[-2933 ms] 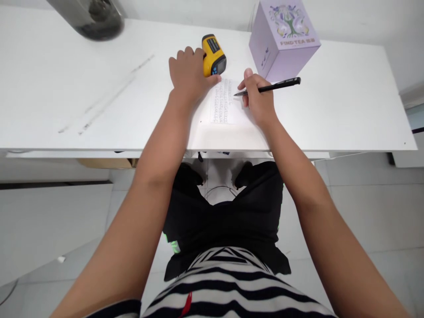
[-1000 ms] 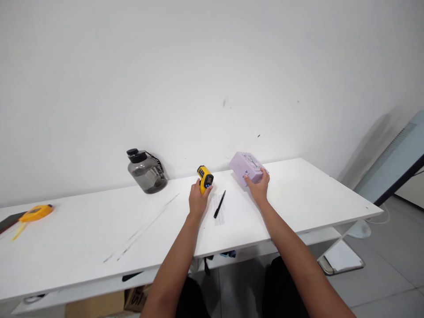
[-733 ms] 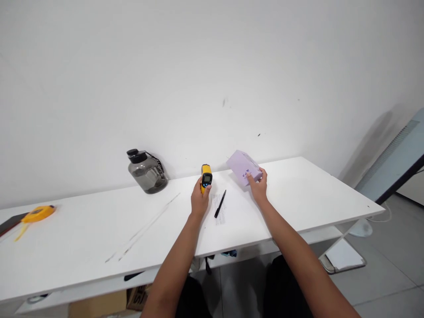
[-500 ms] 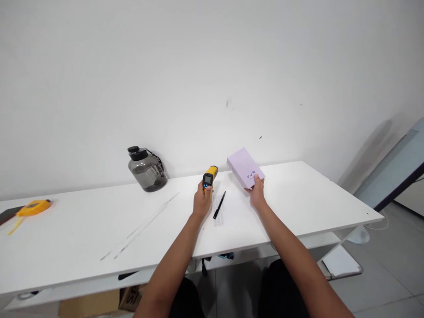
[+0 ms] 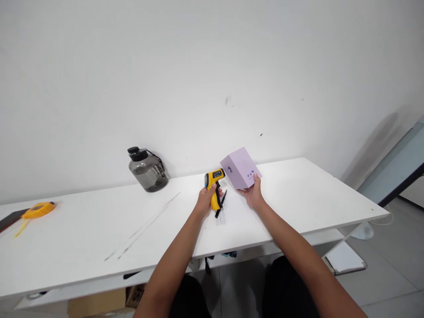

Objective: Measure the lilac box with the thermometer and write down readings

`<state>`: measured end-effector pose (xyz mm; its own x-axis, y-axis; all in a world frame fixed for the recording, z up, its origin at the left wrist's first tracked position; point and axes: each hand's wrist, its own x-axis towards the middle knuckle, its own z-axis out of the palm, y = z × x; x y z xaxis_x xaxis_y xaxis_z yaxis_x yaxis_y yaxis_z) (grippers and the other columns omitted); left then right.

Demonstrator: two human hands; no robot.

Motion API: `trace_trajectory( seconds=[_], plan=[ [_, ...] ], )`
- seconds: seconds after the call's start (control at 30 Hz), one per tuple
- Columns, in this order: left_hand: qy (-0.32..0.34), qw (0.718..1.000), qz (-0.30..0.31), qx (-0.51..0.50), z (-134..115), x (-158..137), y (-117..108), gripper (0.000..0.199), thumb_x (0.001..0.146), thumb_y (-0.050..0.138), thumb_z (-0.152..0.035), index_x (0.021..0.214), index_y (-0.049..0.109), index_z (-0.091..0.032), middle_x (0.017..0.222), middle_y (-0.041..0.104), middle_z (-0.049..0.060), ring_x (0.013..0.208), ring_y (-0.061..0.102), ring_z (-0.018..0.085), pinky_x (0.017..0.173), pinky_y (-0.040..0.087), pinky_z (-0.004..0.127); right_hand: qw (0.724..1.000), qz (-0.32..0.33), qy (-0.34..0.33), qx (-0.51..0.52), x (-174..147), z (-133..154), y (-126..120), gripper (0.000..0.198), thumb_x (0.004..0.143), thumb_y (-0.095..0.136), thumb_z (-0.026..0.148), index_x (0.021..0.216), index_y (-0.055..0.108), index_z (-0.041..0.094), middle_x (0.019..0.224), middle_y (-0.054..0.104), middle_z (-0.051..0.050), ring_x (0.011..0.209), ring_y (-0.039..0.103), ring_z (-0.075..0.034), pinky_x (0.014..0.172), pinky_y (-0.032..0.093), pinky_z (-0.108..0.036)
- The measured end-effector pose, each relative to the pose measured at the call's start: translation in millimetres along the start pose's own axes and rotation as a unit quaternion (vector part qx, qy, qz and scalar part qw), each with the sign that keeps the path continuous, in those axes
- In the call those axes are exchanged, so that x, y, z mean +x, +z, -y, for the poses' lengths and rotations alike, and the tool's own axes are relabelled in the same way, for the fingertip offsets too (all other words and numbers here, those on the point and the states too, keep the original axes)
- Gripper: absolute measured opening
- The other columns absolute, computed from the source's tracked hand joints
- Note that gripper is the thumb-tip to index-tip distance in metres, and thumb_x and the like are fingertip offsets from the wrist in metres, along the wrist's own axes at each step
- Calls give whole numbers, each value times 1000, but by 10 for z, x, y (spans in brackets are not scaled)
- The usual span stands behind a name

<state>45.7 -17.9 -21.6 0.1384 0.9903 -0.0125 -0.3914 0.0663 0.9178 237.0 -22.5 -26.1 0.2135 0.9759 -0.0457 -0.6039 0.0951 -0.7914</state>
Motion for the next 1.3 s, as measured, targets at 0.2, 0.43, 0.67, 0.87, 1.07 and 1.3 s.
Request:
trace_trajectory(
  seconds=[0.2, 0.43, 0.67, 0.87, 1.07, 1.3],
  plan=[
    [-60, 998, 34, -11, -11, -109, 116, 42, 66, 86, -43, 83, 64, -12, 72, 69, 5, 63, 67, 14, 67, 60, 29, 1000, -2, 4, 10, 9, -50, 5, 58, 83, 42, 71, 125, 51, 32, 132, 62, -5, 113, 62, -24, 86, 57, -47],
    [-49, 998, 12, -24, -6, -89, 116, 35, 76, 79, -42, 87, 65, -12, 79, 71, 7, 66, 68, 14, 71, 61, 29, 1000, -7, -1, 19, 0, -100, 10, 58, 80, 49, 72, 121, 50, 32, 129, 63, -5, 107, 63, -24, 83, 58, -47],
    [-49, 998, 3, -29, -40, -62, 96, 35, 78, 77, -43, 90, 66, -12, 85, 74, 9, 69, 70, 15, 73, 60, 30, 1000, 25, 5, 8, -20, -142, 11, 62, 75, 59, 74, 117, 48, 30, 118, 63, -4, 94, 65, -20, 83, 59, -46],
    [-79, 996, -7, -41, -92, -58, 114, 33, 84, 71, -41, 96, 67, -11, 81, 75, 10, 64, 70, 15, 72, 60, 29, 998, 56, 0, 6, -12, -195, -12, 59, 73, 68, 68, 116, 45, 35, 119, 62, 0, 95, 66, -19, 86, 58, -45],
    [-86, 995, 1, -48, -125, -69, 88, 33, 85, 70, -42, 97, 67, -12, 82, 74, 9, 60, 68, 14, 66, 60, 29, 998, 69, 3, 5, -14, -203, -17, 62, 72, 69, 68, 119, 44, 35, 120, 62, 0, 96, 65, -19, 88, 57, -44],
    [-70, 996, 15, -53, -114, -72, 67, 36, 81, 73, -43, 95, 66, -11, 76, 72, 7, 59, 67, 14, 63, 58, 27, 998, 67, 8, 6, -33, -189, -8, 65, 68, 73, 67, 118, 46, 36, 117, 64, 1, 95, 65, -18, 89, 56, -43]
  ],
)
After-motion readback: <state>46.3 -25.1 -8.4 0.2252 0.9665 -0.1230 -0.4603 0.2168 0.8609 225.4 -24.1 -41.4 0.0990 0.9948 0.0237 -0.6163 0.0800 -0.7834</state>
